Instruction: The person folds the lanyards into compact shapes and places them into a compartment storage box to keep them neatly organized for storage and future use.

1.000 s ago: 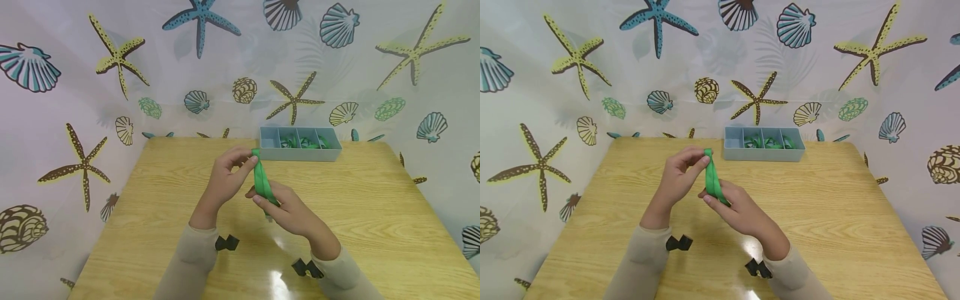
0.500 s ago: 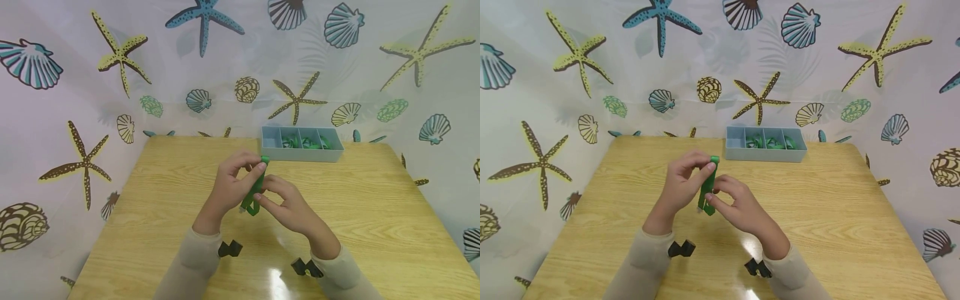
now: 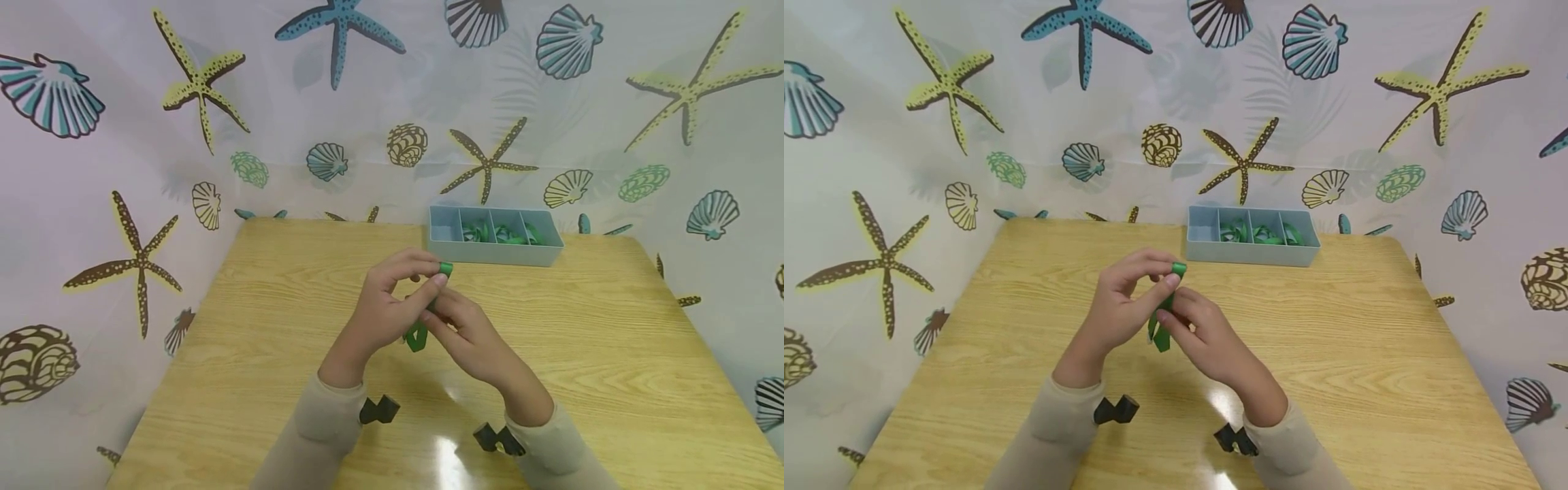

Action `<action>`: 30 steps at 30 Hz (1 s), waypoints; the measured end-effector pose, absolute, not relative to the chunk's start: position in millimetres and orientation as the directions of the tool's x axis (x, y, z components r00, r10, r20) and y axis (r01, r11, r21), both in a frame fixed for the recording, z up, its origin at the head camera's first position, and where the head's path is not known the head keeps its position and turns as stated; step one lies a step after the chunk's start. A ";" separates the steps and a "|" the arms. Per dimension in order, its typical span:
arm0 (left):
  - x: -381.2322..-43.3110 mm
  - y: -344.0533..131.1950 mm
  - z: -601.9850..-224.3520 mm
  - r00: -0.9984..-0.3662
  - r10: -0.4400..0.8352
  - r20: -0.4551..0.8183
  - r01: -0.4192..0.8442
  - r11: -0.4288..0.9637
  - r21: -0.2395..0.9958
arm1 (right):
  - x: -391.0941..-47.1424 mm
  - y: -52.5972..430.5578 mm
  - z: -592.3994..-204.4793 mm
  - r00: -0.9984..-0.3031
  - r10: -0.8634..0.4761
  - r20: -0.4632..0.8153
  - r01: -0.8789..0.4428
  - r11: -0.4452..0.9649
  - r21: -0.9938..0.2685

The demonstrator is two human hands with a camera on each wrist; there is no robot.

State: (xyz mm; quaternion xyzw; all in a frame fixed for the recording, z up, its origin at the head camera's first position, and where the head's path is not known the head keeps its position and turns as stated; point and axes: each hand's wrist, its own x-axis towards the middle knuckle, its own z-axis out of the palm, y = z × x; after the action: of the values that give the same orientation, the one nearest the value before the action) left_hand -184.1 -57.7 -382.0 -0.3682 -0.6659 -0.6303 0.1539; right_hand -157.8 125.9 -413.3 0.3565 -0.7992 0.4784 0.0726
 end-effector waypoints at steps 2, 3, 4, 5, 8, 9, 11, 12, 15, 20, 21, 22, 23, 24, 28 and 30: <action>-185.0 -58.5 -382.6 -0.687 0.297 0.664 0.681 -0.056 0.730 | -157.7 125.1 -413.7 -0.727 -0.505 0.465 -0.645 0.270 -0.715; -185.2 -59.3 -382.6 -0.691 0.297 0.659 0.678 -0.049 0.733 | -157.7 124.7 -414.1 -0.721 -0.510 0.469 -0.648 0.254 -0.718; -185.8 -60.2 -383.1 -0.698 0.298 0.651 0.672 -0.040 0.739 | -157.7 124.5 -414.6 -0.714 -0.517 0.472 -0.650 0.240 -0.721; -186.8 -61.2 -383.8 -0.707 0.299 0.641 0.665 -0.026 0.746 | -157.7 124.0 -414.7 -0.713 -0.522 0.469 -0.648 0.233 -0.725; -190.0 -64.8 -386.3 -0.740 0.301 0.601 0.634 0.015 0.773 | -157.5 124.1 -415.3 -0.710 -0.534 0.459 -0.639 0.213 -0.739; -191.2 -65.8 -387.4 -0.752 0.302 0.587 0.623 0.030 0.782 | -157.6 124.5 -415.3 -0.706 -0.534 0.465 -0.643 0.208 -0.738; -193.7 -67.7 -389.4 -0.776 0.301 0.554 0.596 0.063 0.801 | -157.7 124.9 -414.6 -0.704 -0.522 0.482 -0.654 0.211 -0.727; -194.4 -68.5 -389.8 -0.787 0.300 0.539 0.583 0.074 0.809 | -157.7 125.3 -414.0 -0.704 -0.513 0.492 -0.659 0.211 -0.722; -195.0 -69.6 -390.4 -0.811 0.304 0.500 0.549 0.100 0.830 | -158.2 125.7 -412.8 -0.690 -0.477 0.545 -0.690 0.207 -0.693; -196.4 -67.4 -393.0 -0.824 0.356 0.441 0.505 0.107 0.857 | -158.1 127.6 -411.3 -0.680 -0.398 0.616 -0.722 0.213 -0.658; -197.0 -66.9 -394.1 -0.824 0.368 0.430 0.497 0.109 0.861 | -158.2 128.1 -410.9 -0.678 -0.383 0.628 -0.726 0.215 -0.653; -197.5 -66.5 -395.3 -0.825 0.380 0.419 0.490 0.112 0.864 | -158.4 128.7 -410.4 -0.678 -0.369 0.636 -0.727 0.213 -0.653; -197.8 -66.2 -396.0 -0.824 0.390 0.411 0.486 0.113 0.866 | -158.7 129.4 -410.3 -0.678 -0.356 0.643 -0.728 0.206 -0.654; -197.7 -66.1 -396.6 -0.824 0.397 0.405 0.483 0.116 0.868 | -158.9 130.1 -409.8 -0.677 -0.346 0.650 -0.730 0.199 -0.654; -196.2 -65.1 -396.2 -0.815 0.422 0.397 0.481 0.110 0.870 | -160.2 132.8 -409.2 -0.667 -0.305 0.679 -0.741 0.181 -0.647; -195.2 -64.1 -395.3 -0.811 0.433 0.393 0.477 0.101 0.873 | -161.0 133.9 -409.2 -0.661 -0.287 0.694 -0.748 0.179 -0.639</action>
State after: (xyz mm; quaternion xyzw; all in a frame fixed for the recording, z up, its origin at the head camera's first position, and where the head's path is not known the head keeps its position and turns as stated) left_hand -195.2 -64.1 -395.3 -0.3065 -0.7417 -0.5963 0.0186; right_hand -161.0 133.9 -409.2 0.3512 -0.7371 0.5357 0.2153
